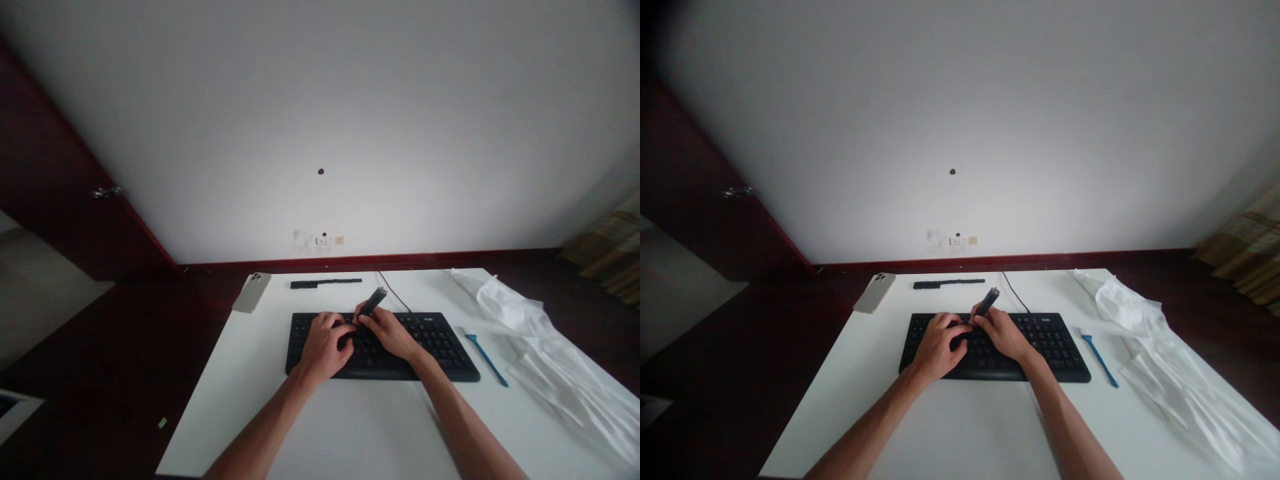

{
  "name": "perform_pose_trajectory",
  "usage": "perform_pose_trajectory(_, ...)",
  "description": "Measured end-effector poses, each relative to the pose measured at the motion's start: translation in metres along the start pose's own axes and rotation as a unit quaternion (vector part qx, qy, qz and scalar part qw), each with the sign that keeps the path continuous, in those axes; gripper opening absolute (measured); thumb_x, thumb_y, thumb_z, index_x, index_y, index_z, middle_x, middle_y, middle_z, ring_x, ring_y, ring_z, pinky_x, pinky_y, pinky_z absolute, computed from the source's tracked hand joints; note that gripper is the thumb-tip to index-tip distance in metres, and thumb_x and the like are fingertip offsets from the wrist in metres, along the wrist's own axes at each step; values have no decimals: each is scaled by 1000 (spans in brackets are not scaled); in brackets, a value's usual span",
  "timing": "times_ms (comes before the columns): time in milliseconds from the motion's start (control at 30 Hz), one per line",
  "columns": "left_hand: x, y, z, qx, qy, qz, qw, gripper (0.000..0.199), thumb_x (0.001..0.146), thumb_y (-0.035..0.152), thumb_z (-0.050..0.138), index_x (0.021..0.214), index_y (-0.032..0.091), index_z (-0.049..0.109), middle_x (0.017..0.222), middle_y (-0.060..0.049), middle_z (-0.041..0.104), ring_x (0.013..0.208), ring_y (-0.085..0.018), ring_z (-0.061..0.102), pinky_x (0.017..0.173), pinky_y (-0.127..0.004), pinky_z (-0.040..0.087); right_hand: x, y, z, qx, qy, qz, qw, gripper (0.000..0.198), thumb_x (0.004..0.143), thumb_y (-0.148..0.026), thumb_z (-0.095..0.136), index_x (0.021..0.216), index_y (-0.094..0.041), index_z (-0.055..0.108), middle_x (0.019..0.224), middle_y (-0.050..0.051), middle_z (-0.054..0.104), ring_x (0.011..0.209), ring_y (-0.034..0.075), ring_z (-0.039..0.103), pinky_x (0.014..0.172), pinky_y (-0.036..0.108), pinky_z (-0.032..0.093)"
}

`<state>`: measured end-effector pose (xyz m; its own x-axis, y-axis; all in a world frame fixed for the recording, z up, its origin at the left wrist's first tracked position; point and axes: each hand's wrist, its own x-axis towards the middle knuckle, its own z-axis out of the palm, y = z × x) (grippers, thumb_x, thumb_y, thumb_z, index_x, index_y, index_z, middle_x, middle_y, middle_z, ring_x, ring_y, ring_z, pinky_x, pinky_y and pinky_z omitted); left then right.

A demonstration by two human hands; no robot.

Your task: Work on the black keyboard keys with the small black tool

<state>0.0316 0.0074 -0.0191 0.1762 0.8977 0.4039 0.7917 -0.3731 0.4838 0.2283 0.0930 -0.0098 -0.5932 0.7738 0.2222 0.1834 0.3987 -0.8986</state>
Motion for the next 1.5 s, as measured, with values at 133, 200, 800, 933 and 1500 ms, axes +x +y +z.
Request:
perform_pose_trajectory(133,2,2,-1,-4,12,-7,1000,32,87,20,68,117,29,74,118,-6,61,116,-25,54,103,-44,47,0,7,2,41,70,13,997,26,100,-45,56,107,-21,62,94,6,73,90,23,69,87,36,53)
perform_pose_trajectory(200,6,4,-2,5,21,-10,1000,32,87,21,67,118,27,73,120,-7,60,117,-26,54,104,-45,46,0,11,-1,55,122,23,991,30,99,-48,57,111,-20,61,92,6,74,88,23,69,84,37,53)
perform_pose_trajectory(800,20,10,5,8,1,4,1000,21,84,25,70,105,22,69,108,-7,60,112,-27,55,102,-45,46,-3,7,0,-35,103,69,992,27,98,-43,58,112,-20,63,86,4,75,84,24,73,82,36,54)
perform_pose_trajectory(933,18,11,5,20,-5,14,1000,25,83,24,69,107,20,68,109,-8,59,112,-27,54,104,-45,45,-3,4,-1,-65,90,65,992,24,99,-40,56,111,-21,64,89,5,77,84,24,73,81,36,53)
perform_pose_trajectory(1500,12,9,0,9,-6,31,999,22,88,24,69,109,27,78,123,-8,60,122,-27,52,109,-48,43,-7,-16,-11,-119,-2,-1,993,22,101,-38,52,109,-24,67,101,6,76,95,27,71,90,38,51)
